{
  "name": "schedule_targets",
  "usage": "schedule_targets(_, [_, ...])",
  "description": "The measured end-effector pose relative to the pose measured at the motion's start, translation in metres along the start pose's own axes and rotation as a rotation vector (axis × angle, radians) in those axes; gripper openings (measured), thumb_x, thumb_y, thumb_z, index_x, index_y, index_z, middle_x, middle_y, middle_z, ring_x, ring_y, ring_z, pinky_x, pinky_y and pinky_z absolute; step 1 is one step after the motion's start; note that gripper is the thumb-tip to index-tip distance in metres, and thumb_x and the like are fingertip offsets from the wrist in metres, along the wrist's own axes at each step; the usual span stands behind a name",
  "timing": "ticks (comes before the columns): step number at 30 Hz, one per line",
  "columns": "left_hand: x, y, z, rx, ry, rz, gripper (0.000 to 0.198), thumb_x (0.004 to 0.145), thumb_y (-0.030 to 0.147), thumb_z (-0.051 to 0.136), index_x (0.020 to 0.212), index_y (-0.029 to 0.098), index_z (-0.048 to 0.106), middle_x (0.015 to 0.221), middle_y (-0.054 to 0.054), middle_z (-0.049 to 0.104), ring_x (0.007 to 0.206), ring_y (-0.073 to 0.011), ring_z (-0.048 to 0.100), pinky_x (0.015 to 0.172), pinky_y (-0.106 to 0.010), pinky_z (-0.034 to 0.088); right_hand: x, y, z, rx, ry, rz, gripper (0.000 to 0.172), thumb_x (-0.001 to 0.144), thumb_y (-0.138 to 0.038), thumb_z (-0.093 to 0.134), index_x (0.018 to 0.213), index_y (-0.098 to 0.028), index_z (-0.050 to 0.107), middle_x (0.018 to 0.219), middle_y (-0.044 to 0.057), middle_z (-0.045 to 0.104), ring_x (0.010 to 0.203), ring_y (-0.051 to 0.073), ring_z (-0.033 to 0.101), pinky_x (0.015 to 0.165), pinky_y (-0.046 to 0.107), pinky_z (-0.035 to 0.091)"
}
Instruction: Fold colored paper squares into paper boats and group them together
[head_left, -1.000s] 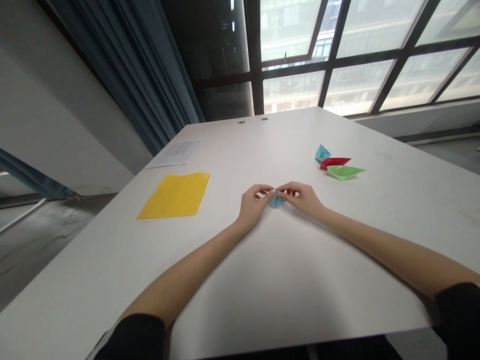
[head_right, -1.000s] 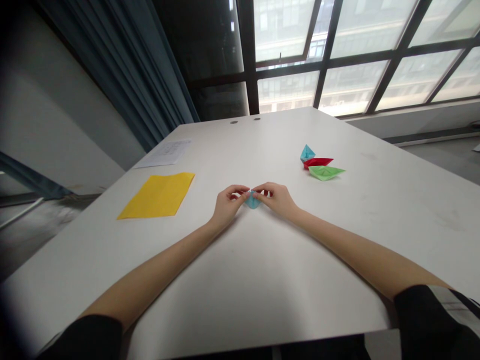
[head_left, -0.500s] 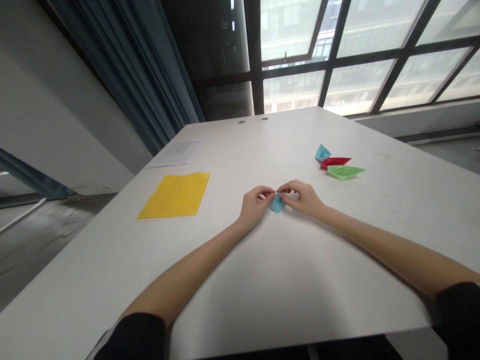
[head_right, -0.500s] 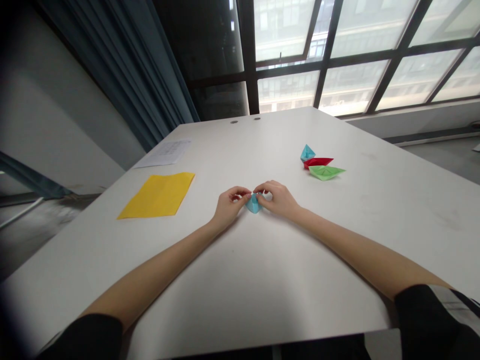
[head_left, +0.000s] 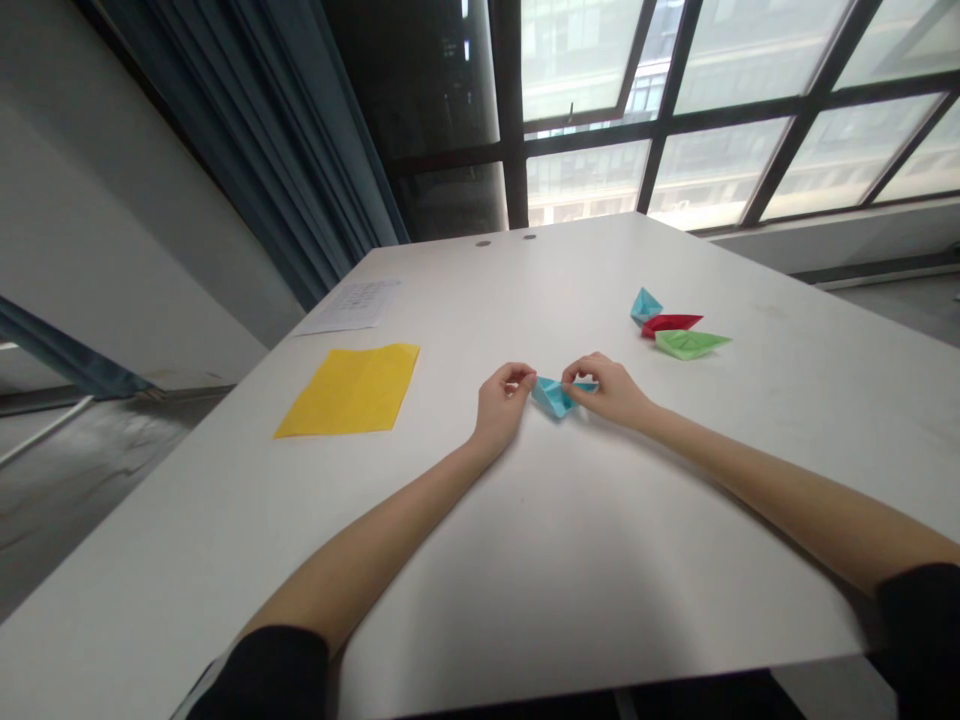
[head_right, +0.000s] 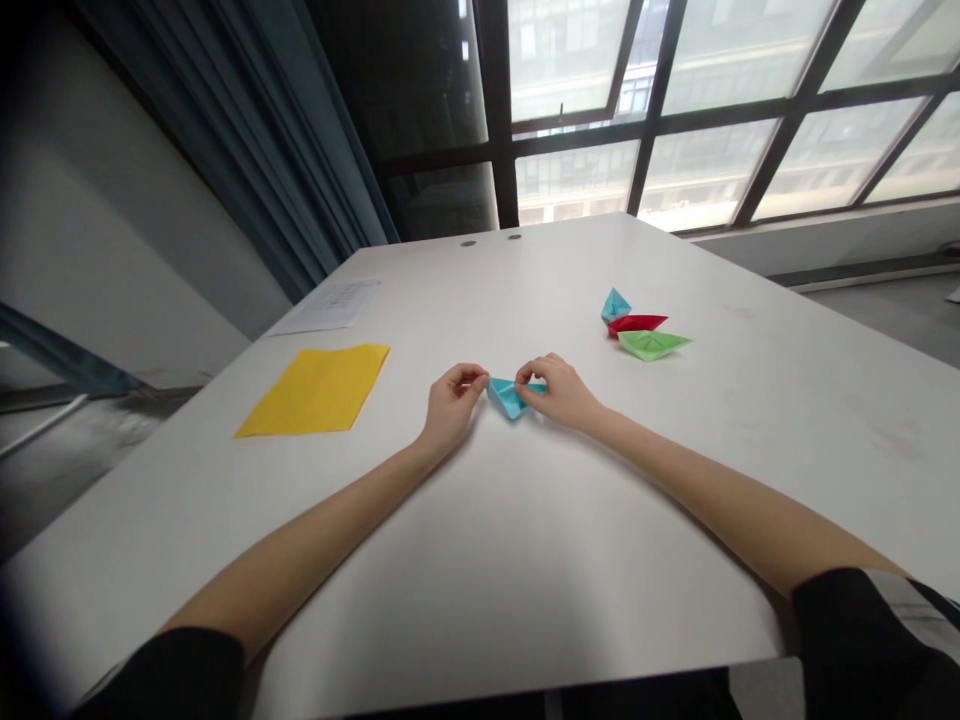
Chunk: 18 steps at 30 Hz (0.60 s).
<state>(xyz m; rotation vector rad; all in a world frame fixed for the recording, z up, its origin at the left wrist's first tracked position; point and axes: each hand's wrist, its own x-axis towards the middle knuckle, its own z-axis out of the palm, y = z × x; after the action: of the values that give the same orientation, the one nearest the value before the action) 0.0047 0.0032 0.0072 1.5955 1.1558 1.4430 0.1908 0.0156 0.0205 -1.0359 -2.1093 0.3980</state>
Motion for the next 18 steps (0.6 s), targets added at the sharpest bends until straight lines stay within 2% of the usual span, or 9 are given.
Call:
schedule_targets(4, [0.003, -0.002, 0.001, -0.102, 0.062, -0.029, 0.01, 0.074, 0.025, 0.059, 0.078, 0.016, 0.057, 0.077, -0.001, 0.06, 0.074, -0.0119, 0.055, 0.067, -0.023, 0.043, 0.0, 0.003, 0.0, 0.044, 0.008, 0.134, 0.012, 0.075, -0.029, 0.055, 0.076, -0.021, 0.064, 0.073, 0.002, 0.065, 0.073, 0.016, 0.054, 0.065, 0.029, 0.04])
schedule_targets(7, [0.003, 0.0, 0.003, -0.164, 0.064, -0.066, 0.018, 0.074, 0.027, 0.059, 0.089, 0.017, 0.054, 0.086, -0.004, 0.062, 0.078, -0.0125, 0.057, 0.069, -0.025, 0.045, 0.001, 0.007, 0.001, 0.125, 0.028, 0.207, 0.015, 0.074, -0.031, 0.056, 0.077, -0.019, 0.064, 0.072, 0.001, 0.064, 0.069, 0.015, 0.054, 0.065, 0.029, 0.039])
schedule_targets(10, [0.001, 0.003, 0.003, -0.209, 0.064, -0.118, 0.026, 0.075, 0.027, 0.059, 0.098, 0.017, 0.052, 0.094, -0.006, 0.063, 0.082, -0.0134, 0.059, 0.073, -0.027, 0.046, 0.004, 0.011, 0.003, 0.289, 0.1, 0.308, 0.019, 0.073, -0.035, 0.058, 0.075, -0.017, 0.063, 0.07, 0.002, 0.063, 0.065, 0.014, 0.054, 0.061, 0.028, 0.039])
schedule_targets(14, [0.0, 0.004, 0.005, -0.295, -0.015, -0.216, 0.032, 0.071, 0.028, 0.064, 0.1, 0.016, 0.055, 0.105, -0.01, 0.063, 0.09, -0.0162, 0.061, 0.079, -0.031, 0.045, 0.007, 0.012, 0.006, 0.61, 0.215, 0.394, 0.023, 0.068, -0.038, 0.065, 0.076, -0.016, 0.061, 0.07, 0.001, 0.062, 0.065, 0.013, 0.055, 0.062, 0.027, 0.041])
schedule_targets(18, [-0.002, 0.005, 0.007, -0.423, -0.124, -0.258, 0.045, 0.063, 0.03, 0.073, 0.101, 0.014, 0.057, 0.108, -0.012, 0.063, 0.097, -0.0196, 0.06, 0.087, -0.034, 0.044, 0.007, 0.008, 0.01, 0.832, 0.241, 0.423, 0.025, 0.064, -0.037, 0.07, 0.076, -0.017, 0.061, 0.069, 0.0, 0.062, 0.065, 0.012, 0.055, 0.066, 0.026, 0.042])
